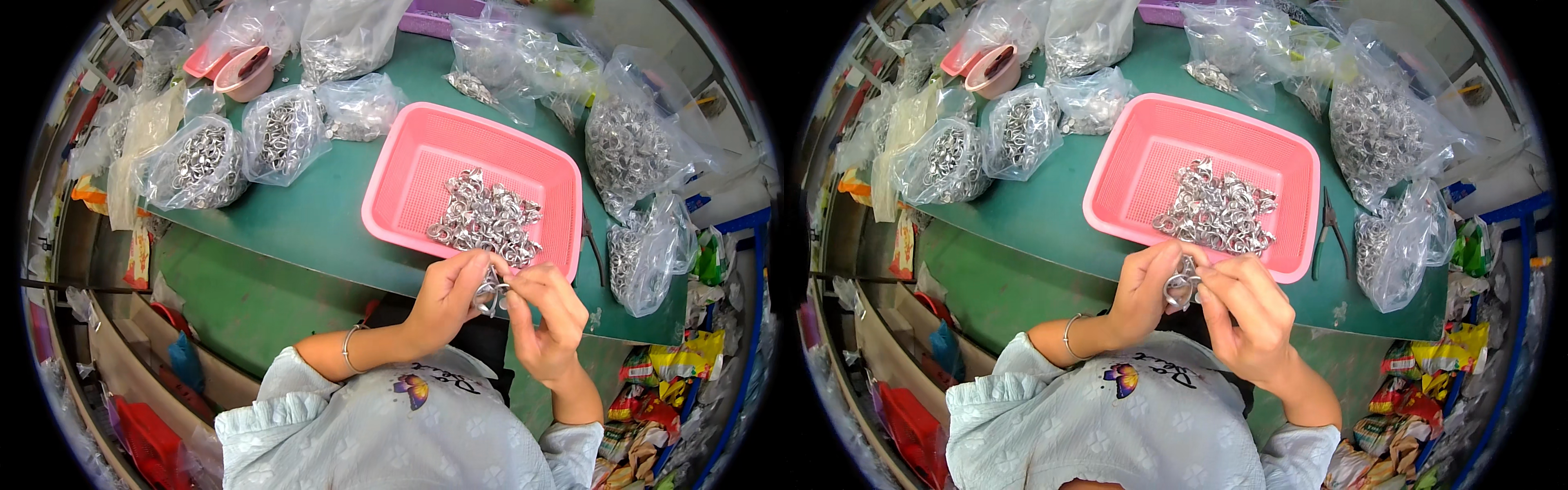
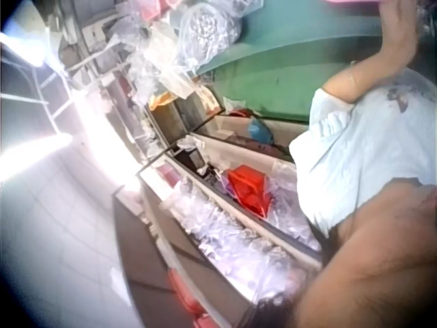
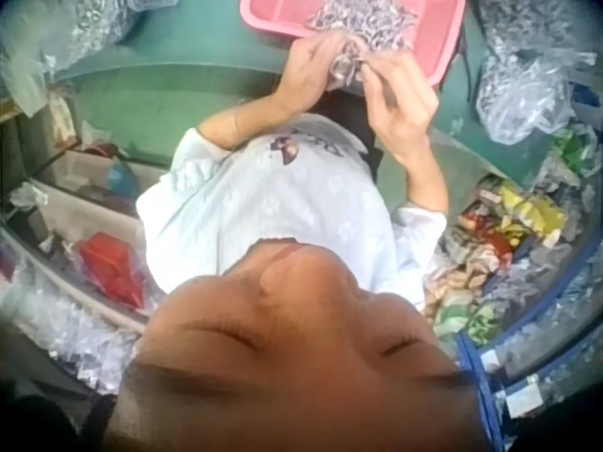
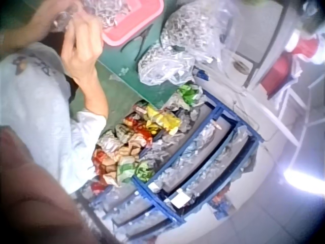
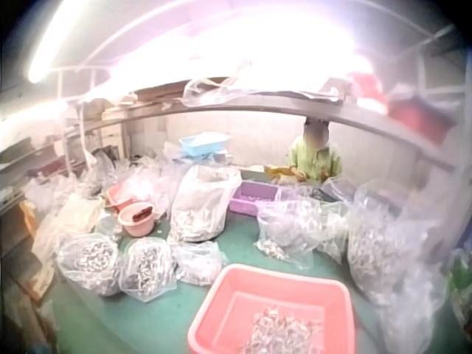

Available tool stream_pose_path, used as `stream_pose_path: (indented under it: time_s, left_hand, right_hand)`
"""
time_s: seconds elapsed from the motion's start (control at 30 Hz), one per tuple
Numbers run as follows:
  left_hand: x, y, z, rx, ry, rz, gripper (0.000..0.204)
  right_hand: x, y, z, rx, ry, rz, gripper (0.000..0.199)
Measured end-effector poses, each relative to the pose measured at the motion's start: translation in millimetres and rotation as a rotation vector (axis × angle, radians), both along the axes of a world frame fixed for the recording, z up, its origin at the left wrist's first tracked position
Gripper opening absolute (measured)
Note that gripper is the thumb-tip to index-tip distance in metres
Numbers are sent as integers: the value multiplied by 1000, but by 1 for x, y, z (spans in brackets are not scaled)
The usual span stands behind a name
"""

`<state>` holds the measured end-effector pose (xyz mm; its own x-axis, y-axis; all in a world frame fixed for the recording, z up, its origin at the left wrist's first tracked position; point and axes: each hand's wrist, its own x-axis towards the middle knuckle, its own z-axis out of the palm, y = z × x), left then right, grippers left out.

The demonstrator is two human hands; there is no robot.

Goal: The person sorts small metal hardware components from plastic bags into a pink basket. They then use pliers to manipulate and assemble the metal pieces, picking them up one by one and performing precise adjustments before placing them back into the basket.

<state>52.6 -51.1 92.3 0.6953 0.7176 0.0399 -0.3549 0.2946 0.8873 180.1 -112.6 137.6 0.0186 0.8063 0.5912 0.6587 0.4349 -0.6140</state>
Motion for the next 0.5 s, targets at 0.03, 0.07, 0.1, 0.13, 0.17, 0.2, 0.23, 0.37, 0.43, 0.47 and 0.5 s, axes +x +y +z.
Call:
stream_pose_path:
  time_s: [0.03, 0.07, 0.1, 0.13, 0.17, 0.2, 0.23, 0.37, 0.43, 0.47, 0.5]
  left_hand:
    - [0, 1, 1, -50, 12, -31, 31]
    - [-1, 1, 1, -100, 24, -59, 32]
    - [0, 1, 2, -121, 11, -50, 33]
    - [2, -1, 2, -142, -3, -41, 35]
    - [4, -1, 1, -162, -15, -31, 37]
    - [3, -2, 0, -107, 18, -7, 37]
    - [2, -4, -3, -52, 51, 17, 37]
    - [2, 0, -5, -107, 18, -33, 36]
    - [5, 0, -2, -201, -41, -37, 33]
    - [4, 1, 0, -236, -36, -60, 31]
    - [3, 2, 0, -271, -32, -82, 31]
  right_hand:
    - [1, 0, -1, -11, 15, 6, 14]
    - [2, 0, -2, -23, 31, 14, 14]
    - [2, 0, -1, -29, 25, 7, 12]
    - [2, 1, -1, -35, 19, 0, 11]
    - [2, 1, 0, -39, 15, -6, 10]
    - [3, 0, -1, -129, 101, -10, 8]
    - [4, -2, -1, -218, 188, -14, 7]
    - [2, -2, -1, -342, 392, -55, 3]
    - [1, 0, -1, -263, 309, -90, 4]
    - [0, 0, -2, -227, 247, -97, 5]
    - [0, -1, -2, -191, 184, -103, 5]
